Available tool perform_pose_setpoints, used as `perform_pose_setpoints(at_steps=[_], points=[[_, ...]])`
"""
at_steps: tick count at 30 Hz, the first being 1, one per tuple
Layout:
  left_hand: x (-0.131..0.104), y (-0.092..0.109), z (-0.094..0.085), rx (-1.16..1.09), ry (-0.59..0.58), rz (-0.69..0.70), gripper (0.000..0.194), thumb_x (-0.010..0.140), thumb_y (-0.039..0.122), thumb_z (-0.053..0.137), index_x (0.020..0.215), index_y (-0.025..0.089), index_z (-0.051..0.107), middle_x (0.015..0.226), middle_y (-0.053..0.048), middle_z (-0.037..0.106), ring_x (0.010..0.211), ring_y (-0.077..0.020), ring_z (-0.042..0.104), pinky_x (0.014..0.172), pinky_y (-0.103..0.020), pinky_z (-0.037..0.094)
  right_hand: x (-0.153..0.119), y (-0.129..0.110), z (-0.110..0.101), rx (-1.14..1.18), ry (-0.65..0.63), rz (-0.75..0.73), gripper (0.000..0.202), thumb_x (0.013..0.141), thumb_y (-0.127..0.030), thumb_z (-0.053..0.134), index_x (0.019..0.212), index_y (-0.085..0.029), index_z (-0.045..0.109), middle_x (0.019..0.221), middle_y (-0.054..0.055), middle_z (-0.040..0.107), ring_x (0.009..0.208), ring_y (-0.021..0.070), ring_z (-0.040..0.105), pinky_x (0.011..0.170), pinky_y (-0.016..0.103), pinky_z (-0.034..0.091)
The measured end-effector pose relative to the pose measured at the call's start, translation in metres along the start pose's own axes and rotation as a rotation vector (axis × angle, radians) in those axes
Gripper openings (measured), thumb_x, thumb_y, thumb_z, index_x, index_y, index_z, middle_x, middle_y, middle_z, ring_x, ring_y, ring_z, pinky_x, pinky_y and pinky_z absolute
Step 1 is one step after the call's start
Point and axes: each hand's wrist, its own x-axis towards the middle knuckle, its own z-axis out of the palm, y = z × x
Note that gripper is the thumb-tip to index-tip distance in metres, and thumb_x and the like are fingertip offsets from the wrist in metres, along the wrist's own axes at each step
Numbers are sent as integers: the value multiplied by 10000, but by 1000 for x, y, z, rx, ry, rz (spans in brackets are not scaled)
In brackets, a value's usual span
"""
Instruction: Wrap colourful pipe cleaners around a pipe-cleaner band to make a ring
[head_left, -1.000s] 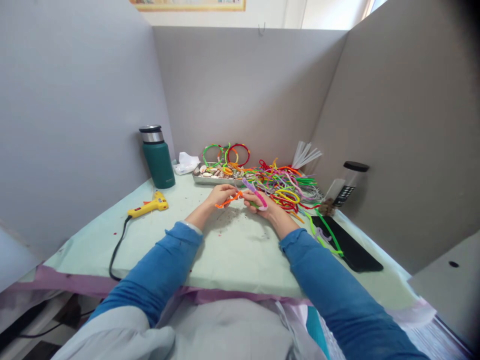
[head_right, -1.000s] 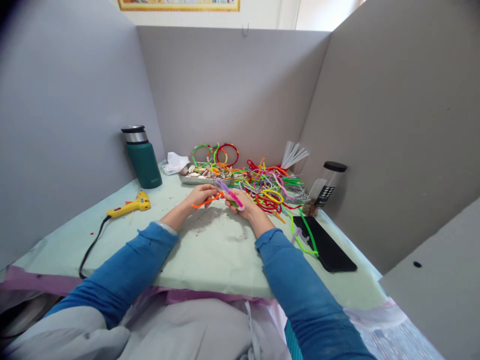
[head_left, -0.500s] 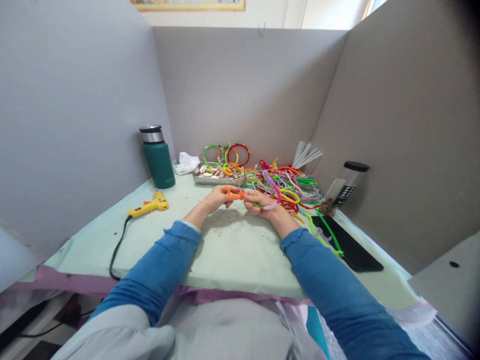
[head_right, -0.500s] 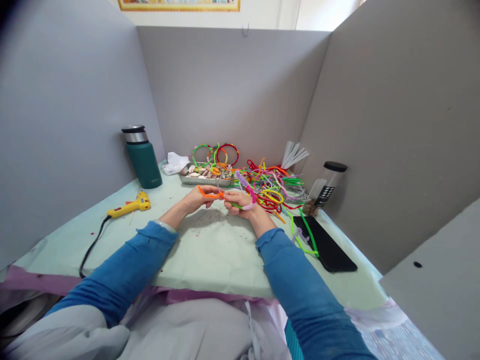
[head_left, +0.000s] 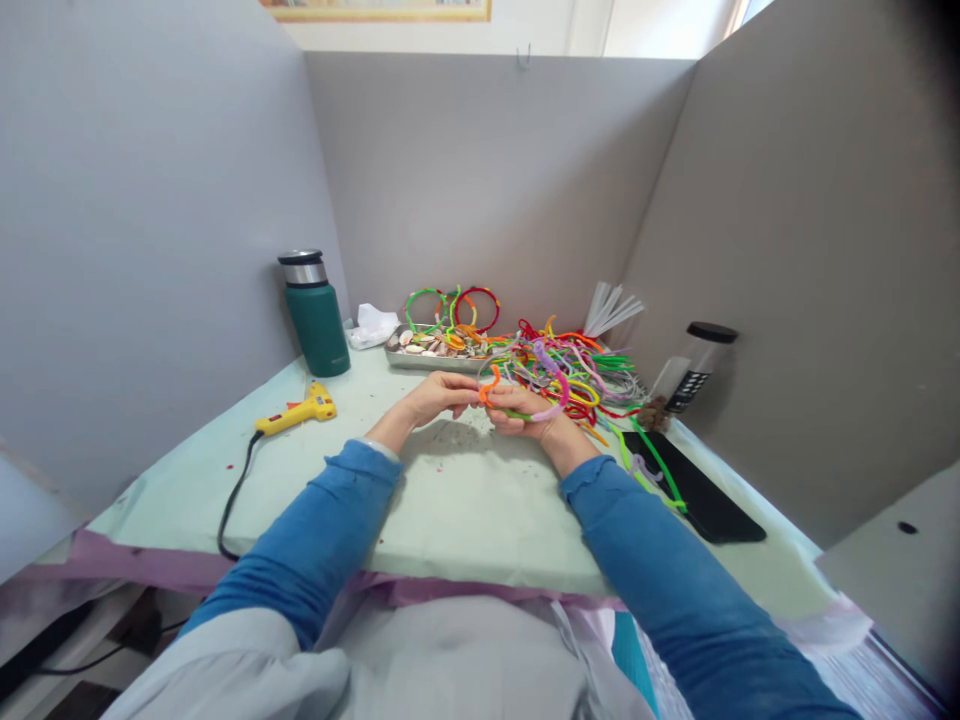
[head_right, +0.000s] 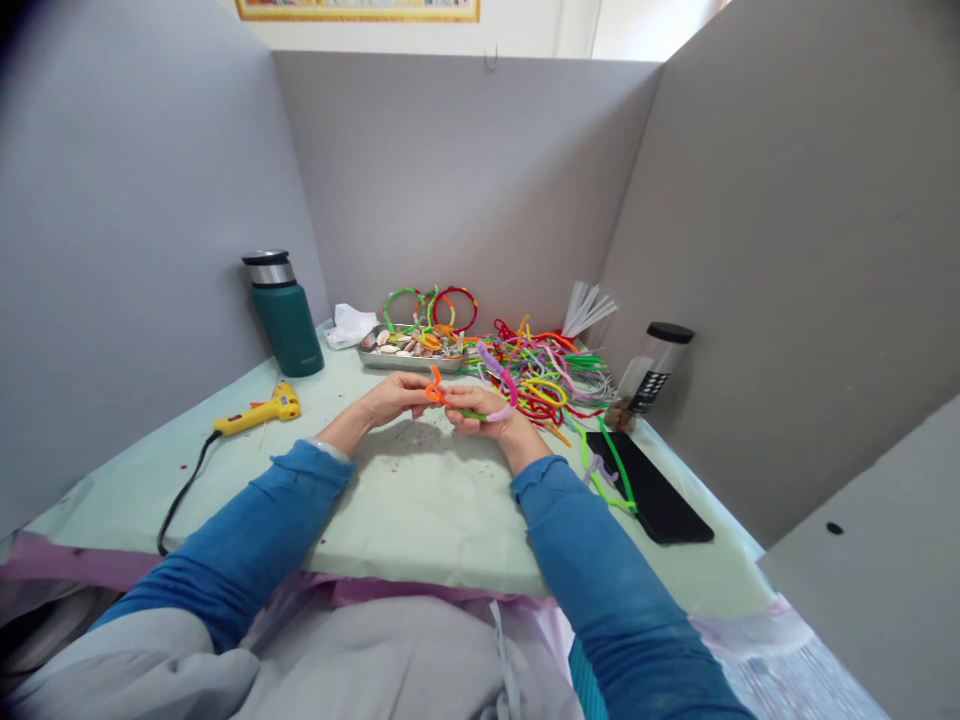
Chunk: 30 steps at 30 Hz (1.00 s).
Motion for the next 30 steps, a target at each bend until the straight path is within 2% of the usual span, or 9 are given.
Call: perform_pose_setpoints(at_steps=[7, 18, 24, 27, 30], points=[[0, 4, 5, 46, 65, 56, 337, 642, 371, 715, 835, 96, 692, 716, -42, 646, 488, -54, 444, 470, -210, 370, 1, 0, 0, 30, 39, 39, 188, 794, -306, 588, 864, -172, 477, 483, -77, 460, 300, 23, 254, 345, 159, 193], [3, 3, 12, 111, 192, 126, 285, 692, 394, 664, 762, 126, 595, 600, 5, 595, 444, -51, 430, 457, -200, 371, 7, 1, 3, 53, 128, 5, 238, 763, -334, 630, 841, -185, 462, 482, -86, 441, 315, 34, 291, 344, 162, 189], [10, -3, 14, 182, 322, 66, 205, 688, 336, 618, 659, 148, 542, 521, 33, 545, 390, -53, 396, 416, -199, 333, 16, 10, -1, -27, 275, -64, 319, 681, -370, 714, 828, -166, 517, 514, -60, 496, 332, 34, 348, 340, 172, 222], [13, -7, 12, 349, 418, -9, 190, 676, 317, 597, 605, 143, 570, 509, 23, 538, 408, -70, 414, 421, -206, 315, 20, 15, 0, -136, 362, -95, 298, 689, -390, 699, 816, -159, 560, 508, -51, 506, 335, 44, 357, 330, 189, 215], [17, -11, 9, 502, 510, -61, 123, 636, 242, 595, 579, 135, 615, 479, 7, 530, 472, -103, 462, 457, -211, 312, 24, 18, 3, -272, 501, -137, 261, 686, -383, 684, 744, -149, 584, 484, -48, 513, 352, 46, 359, 347, 192, 236]])
